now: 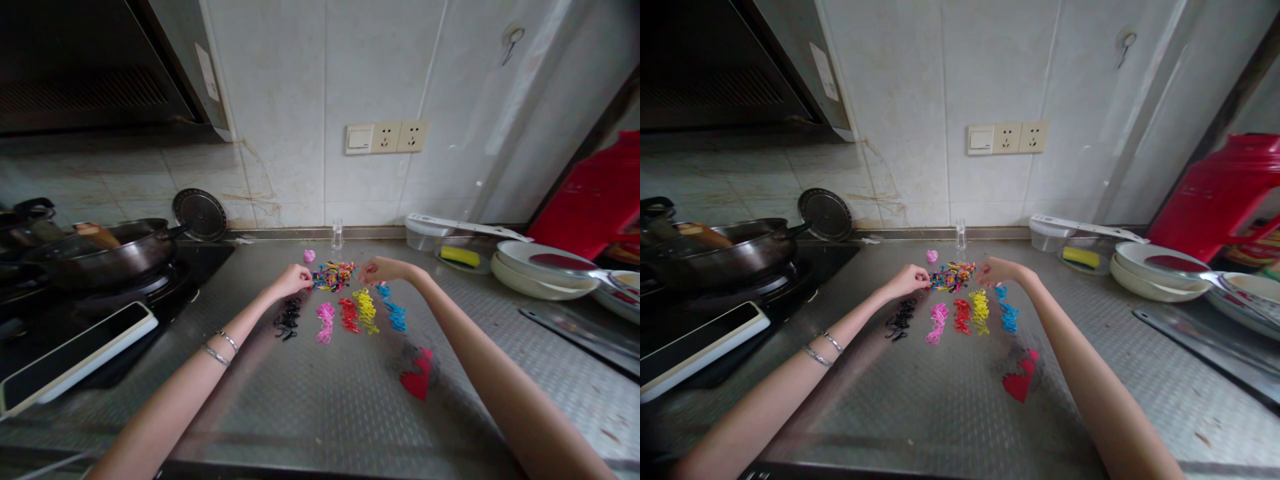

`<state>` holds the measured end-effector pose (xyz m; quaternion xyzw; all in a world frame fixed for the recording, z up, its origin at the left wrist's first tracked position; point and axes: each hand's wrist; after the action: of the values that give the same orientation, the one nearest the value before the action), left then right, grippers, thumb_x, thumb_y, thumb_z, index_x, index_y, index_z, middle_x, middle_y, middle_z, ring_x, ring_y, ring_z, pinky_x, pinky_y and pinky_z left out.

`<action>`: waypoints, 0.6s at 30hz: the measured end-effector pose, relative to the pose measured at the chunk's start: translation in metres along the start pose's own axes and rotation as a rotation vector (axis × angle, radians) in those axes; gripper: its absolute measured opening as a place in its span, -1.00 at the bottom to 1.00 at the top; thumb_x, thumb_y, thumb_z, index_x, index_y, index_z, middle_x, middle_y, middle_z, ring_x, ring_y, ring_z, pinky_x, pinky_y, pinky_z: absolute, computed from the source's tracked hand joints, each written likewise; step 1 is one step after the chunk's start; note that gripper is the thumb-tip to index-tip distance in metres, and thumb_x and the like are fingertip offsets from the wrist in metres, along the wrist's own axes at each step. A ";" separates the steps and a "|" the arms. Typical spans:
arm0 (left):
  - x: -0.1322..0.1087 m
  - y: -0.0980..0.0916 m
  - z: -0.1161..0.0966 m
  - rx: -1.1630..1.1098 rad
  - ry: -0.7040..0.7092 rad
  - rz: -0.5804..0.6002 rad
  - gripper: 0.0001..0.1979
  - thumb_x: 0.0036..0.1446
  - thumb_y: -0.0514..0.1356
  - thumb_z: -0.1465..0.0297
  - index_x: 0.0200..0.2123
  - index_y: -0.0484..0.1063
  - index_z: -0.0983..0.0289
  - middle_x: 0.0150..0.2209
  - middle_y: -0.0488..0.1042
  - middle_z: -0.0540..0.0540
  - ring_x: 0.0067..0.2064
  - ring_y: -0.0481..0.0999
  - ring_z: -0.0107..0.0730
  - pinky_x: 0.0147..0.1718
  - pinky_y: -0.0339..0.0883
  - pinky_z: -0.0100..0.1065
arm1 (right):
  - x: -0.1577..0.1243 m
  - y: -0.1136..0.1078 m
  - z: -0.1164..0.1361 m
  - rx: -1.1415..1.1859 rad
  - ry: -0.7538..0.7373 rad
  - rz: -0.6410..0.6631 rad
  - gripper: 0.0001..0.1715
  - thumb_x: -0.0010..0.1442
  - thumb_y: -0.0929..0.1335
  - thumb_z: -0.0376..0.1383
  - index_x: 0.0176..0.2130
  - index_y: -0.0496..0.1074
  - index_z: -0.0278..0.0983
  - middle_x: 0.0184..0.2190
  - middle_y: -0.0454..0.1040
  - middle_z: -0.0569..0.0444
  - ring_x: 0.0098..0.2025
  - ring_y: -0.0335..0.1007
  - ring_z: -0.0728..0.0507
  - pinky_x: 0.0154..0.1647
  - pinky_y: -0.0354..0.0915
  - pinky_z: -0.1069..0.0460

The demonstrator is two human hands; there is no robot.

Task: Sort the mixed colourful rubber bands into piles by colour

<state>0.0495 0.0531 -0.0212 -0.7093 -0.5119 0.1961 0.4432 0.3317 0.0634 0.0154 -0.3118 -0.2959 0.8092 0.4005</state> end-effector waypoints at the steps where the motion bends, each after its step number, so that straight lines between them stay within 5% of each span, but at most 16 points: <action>1: 0.000 -0.001 0.000 -0.021 0.002 -0.005 -0.76 -0.09 0.17 0.32 -0.43 0.50 0.39 -0.54 0.46 0.06 -0.51 0.32 -0.51 -0.50 0.11 -0.49 | 0.000 0.000 0.000 -0.003 -0.001 -0.002 -0.74 -0.12 0.33 -0.37 -0.32 0.46 -0.33 -0.45 0.49 0.01 -0.44 0.39 -0.07 -0.55 0.27 0.13; 12: 0.006 -0.001 0.006 -0.272 -0.029 -0.074 -0.78 -0.16 0.22 0.33 -0.47 0.53 0.39 -0.48 0.52 0.13 -0.46 0.42 -0.41 -0.41 0.23 -0.42 | 0.001 -0.001 -0.002 -0.051 0.006 0.011 -0.71 -0.08 0.31 -0.36 -0.26 0.43 -0.33 -0.40 0.49 0.01 -0.40 0.39 -0.05 -0.54 0.28 0.16; 18: 0.005 -0.002 0.011 -0.192 -0.021 -0.128 -0.79 -0.14 0.21 0.34 -0.48 0.53 0.38 -0.51 0.51 0.12 -0.48 0.41 -0.41 -0.46 0.20 -0.43 | 0.002 0.000 -0.004 -0.056 0.009 0.004 -0.72 -0.09 0.32 -0.34 -0.29 0.45 -0.33 -0.45 0.49 0.03 -0.42 0.39 -0.05 -0.55 0.27 0.16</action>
<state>0.0425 0.0629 -0.0250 -0.7122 -0.5772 0.1247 0.3796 0.3342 0.0661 0.0126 -0.3274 -0.3161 0.8000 0.3911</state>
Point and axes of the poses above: each hand's wrist, its own x-axis towards the middle knuckle, its own y-axis out of the palm, z = x × y
